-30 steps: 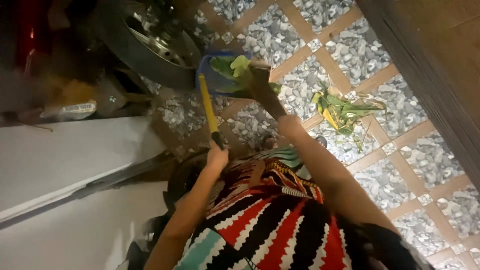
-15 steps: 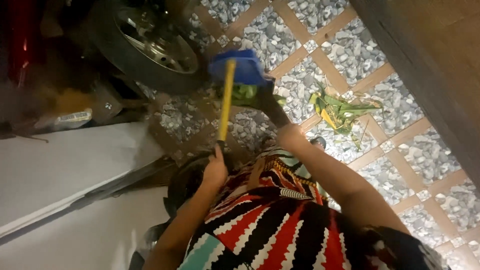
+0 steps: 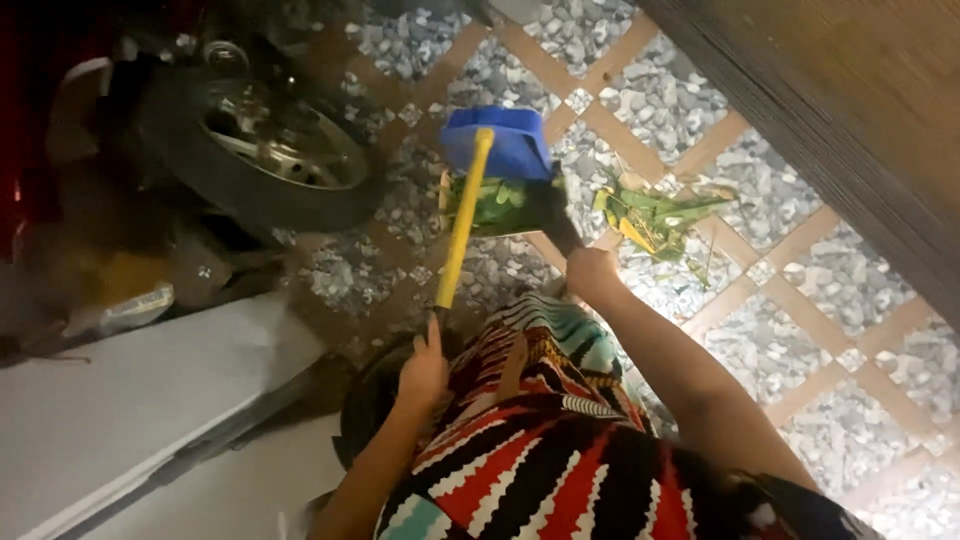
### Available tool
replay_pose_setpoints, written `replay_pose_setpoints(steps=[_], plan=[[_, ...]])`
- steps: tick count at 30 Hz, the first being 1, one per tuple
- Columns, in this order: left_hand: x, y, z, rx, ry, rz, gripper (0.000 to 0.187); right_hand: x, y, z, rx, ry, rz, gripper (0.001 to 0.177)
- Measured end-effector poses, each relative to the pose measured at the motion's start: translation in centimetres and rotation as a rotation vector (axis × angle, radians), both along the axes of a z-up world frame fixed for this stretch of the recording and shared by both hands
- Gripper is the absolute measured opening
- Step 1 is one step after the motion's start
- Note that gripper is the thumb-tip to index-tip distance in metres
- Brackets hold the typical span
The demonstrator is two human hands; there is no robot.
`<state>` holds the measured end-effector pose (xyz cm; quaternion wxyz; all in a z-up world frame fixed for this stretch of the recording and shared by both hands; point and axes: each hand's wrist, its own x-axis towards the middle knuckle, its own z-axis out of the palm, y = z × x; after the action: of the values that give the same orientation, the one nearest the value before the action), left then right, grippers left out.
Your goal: Sweeping organic debris and leaves into a dustpan on a tiled floor.
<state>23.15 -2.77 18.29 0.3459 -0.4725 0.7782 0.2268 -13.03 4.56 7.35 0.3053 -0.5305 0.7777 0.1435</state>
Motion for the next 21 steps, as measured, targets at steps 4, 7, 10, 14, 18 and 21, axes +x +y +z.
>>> replay_pose_setpoints(steps=[4,7,10,14,18,21], plan=[[0.6,0.8,1.5,-0.106,0.043,-0.003,0.093,-1.2,2.6,6.7,0.009,-0.138,-0.042,0.030],[0.5,1.3,2.9,-0.087,-0.032,0.017,0.089,-2.8,6.4,13.4,0.089,-0.379,-0.305,0.041],[0.3,2.4,3.8,-0.144,-0.021,0.030,0.089,-5.2,11.9,15.3,-0.091,-0.556,-0.404,0.050],[-1.1,3.7,8.1,-0.212,0.098,0.029,0.087,-7.9,19.5,18.6,-0.008,-0.860,-0.690,0.067],[-1.4,3.5,9.1,-0.253,0.201,0.011,0.090,-10.3,28.4,15.2,-0.299,-1.196,-0.828,0.060],[-4.2,3.3,11.7,-0.250,0.023,0.003,0.090,-10.5,32.6,15.5,-0.236,-1.228,-1.175,0.064]])
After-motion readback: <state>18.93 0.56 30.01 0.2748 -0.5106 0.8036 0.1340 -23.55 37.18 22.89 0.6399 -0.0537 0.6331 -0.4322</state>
